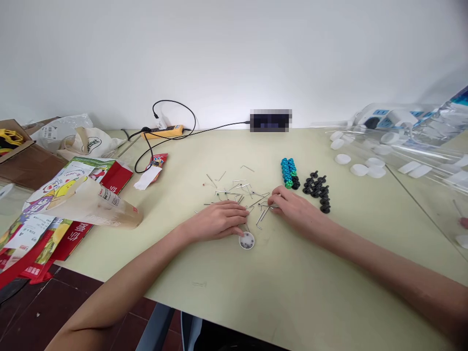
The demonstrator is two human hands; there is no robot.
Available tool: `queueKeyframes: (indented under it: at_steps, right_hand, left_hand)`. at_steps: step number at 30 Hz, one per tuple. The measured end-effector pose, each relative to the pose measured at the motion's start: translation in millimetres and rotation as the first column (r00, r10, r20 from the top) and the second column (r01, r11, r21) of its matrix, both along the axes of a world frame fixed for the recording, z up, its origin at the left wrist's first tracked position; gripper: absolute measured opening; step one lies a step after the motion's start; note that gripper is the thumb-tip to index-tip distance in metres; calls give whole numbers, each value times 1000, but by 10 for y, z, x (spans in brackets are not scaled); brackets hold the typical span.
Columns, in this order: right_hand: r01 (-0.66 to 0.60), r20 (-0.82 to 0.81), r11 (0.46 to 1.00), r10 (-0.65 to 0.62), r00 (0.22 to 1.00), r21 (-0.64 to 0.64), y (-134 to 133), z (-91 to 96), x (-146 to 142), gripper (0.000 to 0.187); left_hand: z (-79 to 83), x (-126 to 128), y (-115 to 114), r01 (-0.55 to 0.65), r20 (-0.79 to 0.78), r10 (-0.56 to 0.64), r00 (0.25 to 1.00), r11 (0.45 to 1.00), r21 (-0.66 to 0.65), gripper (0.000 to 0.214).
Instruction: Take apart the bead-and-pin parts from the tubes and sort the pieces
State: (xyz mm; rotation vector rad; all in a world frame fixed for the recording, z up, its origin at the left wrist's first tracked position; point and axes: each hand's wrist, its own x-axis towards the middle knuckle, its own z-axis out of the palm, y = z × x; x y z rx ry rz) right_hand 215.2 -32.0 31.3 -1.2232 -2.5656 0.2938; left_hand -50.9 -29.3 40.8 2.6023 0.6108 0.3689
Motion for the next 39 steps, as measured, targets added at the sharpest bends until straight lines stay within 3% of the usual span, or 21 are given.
queueKeyframes:
  at_steps: [6,11,18,22,28,33,39]
  right_hand:
    - [-25,-8,999,25,1000,-35,-57,30,-56,15]
    - [-75,-27,995,73,997,-73,-71,45,-94,16]
    - [-103,-37,992,100,994,-71,-63,53,-93,18]
    - [-97,-50,991,93,994,-91,-55,49,-88,17]
    - [-104,-145,986,84,986,-134,-72,25,-70,14]
    - [-118,-82,990,111,990,-80,-90,-3,-51,17]
    - [-163,-90,983,156,984,-78,-83,120,-1,20]
  left_hand:
    - [-12,53,-34,-101,110,103,989,995,-23,22]
    - [-62,161,-55,-141,82,133,988,984,106,21]
    - [-58,340,20,-177,37,174,984,975,131,21]
    - [-56,418,95,-199,11,199,980,976,92,29]
    - [-63,486,147,-218,41,217,975,976,26,23]
    - [-55,499,98,-194,52,191,980,980,43,18]
    - [-41,507,109,-191,67,192,979,981,-19,11]
